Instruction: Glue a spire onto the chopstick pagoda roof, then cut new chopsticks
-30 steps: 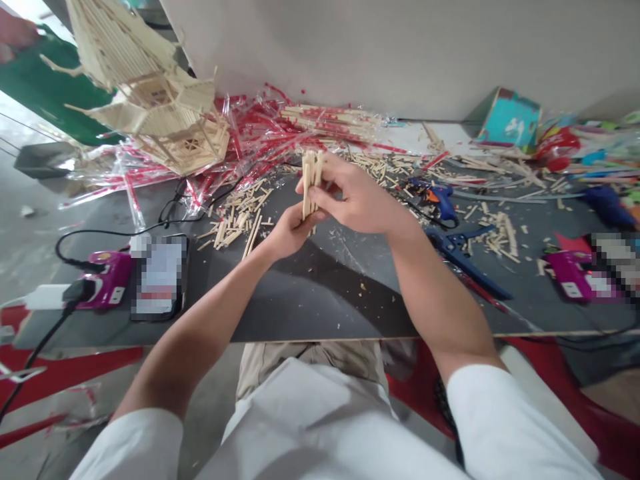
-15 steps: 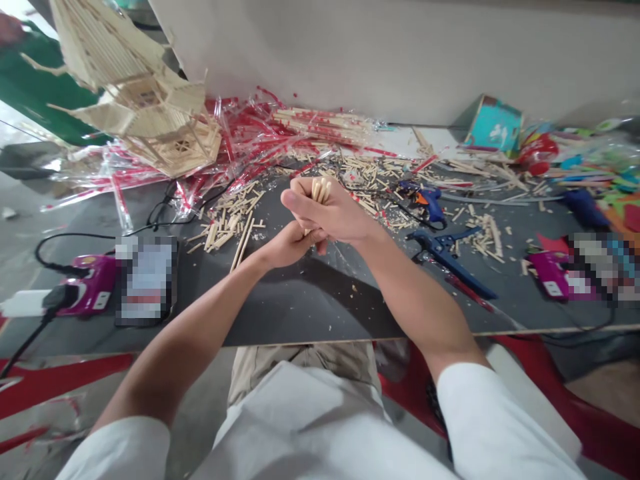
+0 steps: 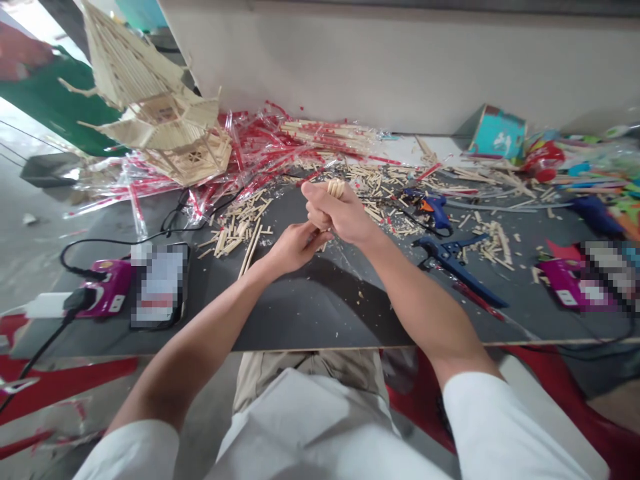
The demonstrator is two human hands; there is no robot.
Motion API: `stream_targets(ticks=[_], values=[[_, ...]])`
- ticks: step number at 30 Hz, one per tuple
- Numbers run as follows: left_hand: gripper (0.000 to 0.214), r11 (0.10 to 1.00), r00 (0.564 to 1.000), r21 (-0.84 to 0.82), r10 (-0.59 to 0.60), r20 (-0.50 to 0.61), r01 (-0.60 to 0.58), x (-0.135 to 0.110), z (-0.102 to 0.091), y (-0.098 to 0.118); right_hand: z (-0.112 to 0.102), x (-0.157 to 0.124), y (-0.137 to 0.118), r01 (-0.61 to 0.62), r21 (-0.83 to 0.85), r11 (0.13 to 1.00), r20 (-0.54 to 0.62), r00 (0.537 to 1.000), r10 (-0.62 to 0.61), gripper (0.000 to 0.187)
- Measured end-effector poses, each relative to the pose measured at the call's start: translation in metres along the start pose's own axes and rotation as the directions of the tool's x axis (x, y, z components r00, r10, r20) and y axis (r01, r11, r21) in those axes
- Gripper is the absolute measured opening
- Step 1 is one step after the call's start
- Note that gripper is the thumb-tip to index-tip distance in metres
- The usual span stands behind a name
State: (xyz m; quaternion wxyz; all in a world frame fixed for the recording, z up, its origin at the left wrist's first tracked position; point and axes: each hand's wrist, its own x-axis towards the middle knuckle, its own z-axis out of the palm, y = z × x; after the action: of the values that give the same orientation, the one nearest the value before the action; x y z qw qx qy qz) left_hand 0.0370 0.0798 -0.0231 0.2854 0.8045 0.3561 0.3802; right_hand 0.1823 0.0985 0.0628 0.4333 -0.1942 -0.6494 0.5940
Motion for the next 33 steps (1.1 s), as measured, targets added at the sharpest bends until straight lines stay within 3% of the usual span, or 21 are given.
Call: stream_targets(ticks=[6, 12, 17, 23, 27, 33], values=[[0.031, 0.996, 0.997, 0.087, 0.023, 0.078, -0.029, -0.001, -0.004, 0.003, -0.003, -0.001, -0.001, -0.016, 0.021, 1.0, 0.042, 0.999, 0.015, 0.066], [0.023, 0.998, 0.995, 0.059, -0.03, 0.092, 0.025, 0.002, -0.008, 0.012, -0.027, -0.001, -0.013, -0.033, -0.16, 0.987, 0.047, 0.998, 0.041, 0.049], [0.019, 0.944, 0.969, -0.228, -0.214, 0.125, 0.238, 0.006, -0.008, 0.009, -0.051, -0.002, -0.016, -0.136, -0.317, 0.939, 0.0, 0.99, 0.143, 0.049], [0.021, 0.691, 0.902, -0.58, -0.318, 0.292, 0.432, 0.005, -0.006, 0.008, -0.056, -0.002, -0.01, -0.247, -0.414, 0.876, -0.119, 0.969, 0.217, 0.038], [0.041, 0.644, 0.9, -0.629, -0.306, 0.309, 0.435, 0.005, -0.008, 0.007, -0.055, -0.001, -0.01, -0.244, -0.416, 0.876, -0.155, 0.968, 0.196, 0.035], [0.053, 0.668, 0.914, -0.624, -0.308, 0.264, 0.405, 0.006, -0.009, 0.001, -0.059, 0.001, -0.002, -0.242, -0.377, 0.894, -0.201, 0.964, 0.177, 0.033]])
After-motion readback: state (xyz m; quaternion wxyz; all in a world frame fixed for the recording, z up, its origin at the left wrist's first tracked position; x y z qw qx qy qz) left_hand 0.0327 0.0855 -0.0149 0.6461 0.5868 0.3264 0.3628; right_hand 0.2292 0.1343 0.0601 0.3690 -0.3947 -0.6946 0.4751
